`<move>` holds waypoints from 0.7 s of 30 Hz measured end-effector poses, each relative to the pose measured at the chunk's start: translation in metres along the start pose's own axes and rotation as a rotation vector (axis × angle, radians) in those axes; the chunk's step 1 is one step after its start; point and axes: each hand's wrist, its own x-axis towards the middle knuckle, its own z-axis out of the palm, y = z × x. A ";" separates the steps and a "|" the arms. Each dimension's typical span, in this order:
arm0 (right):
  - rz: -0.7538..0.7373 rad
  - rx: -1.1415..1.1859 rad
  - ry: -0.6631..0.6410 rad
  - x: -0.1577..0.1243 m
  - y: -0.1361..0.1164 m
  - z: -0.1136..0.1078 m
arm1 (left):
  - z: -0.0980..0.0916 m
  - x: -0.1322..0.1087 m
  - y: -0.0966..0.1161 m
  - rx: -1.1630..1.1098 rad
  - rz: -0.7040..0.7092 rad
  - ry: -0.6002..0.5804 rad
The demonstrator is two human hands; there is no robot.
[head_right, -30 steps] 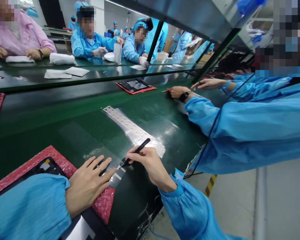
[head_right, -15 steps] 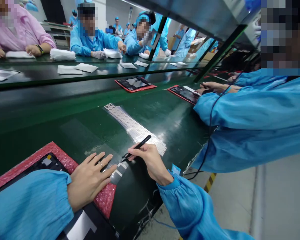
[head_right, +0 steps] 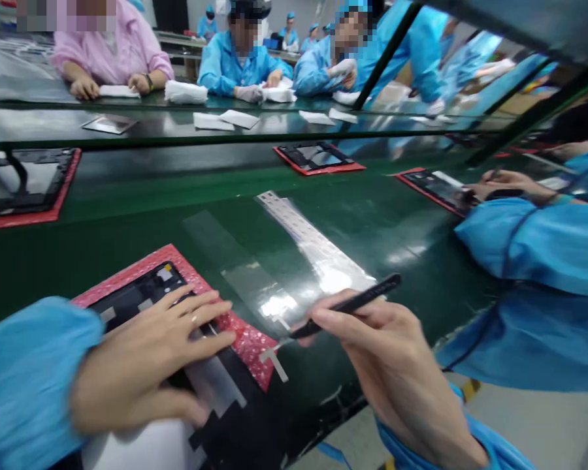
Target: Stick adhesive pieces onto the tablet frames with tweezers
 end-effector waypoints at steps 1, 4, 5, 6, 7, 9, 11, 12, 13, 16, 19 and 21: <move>-0.023 -0.018 -0.001 -0.003 0.000 0.003 | -0.005 -0.021 0.003 0.026 -0.009 0.040; -0.065 -0.024 -0.011 -0.007 0.002 0.014 | -0.005 -0.077 0.014 0.189 0.099 0.030; -0.067 -0.022 -0.029 -0.007 0.002 0.019 | 0.000 -0.089 0.018 0.212 0.109 0.000; -0.069 -0.016 -0.057 -0.008 0.001 0.026 | 0.007 -0.097 0.022 0.211 0.098 -0.006; -0.056 -0.011 -0.102 -0.008 0.000 0.035 | 0.014 -0.101 0.026 0.205 0.073 0.044; -0.023 -0.002 -0.210 -0.009 -0.004 0.055 | 0.029 -0.100 0.031 0.198 0.009 0.224; 0.010 -0.011 -0.290 -0.010 -0.009 0.078 | 0.039 -0.094 0.035 0.217 -0.008 0.341; 0.014 -0.017 -0.310 -0.010 -0.010 0.090 | 0.041 -0.092 0.036 0.231 -0.014 0.358; 0.015 -0.017 -0.319 -0.010 -0.011 0.101 | 0.040 -0.092 0.035 0.245 -0.018 0.358; 0.010 0.019 -0.329 -0.009 -0.010 0.129 | 0.027 -0.107 0.026 0.280 -0.021 0.355; 0.039 0.060 -0.384 -0.009 -0.002 0.149 | 0.011 -0.138 0.008 0.332 -0.129 0.332; 0.100 0.094 -0.442 -0.010 0.006 0.159 | 0.007 -0.157 -0.002 0.348 -0.216 0.270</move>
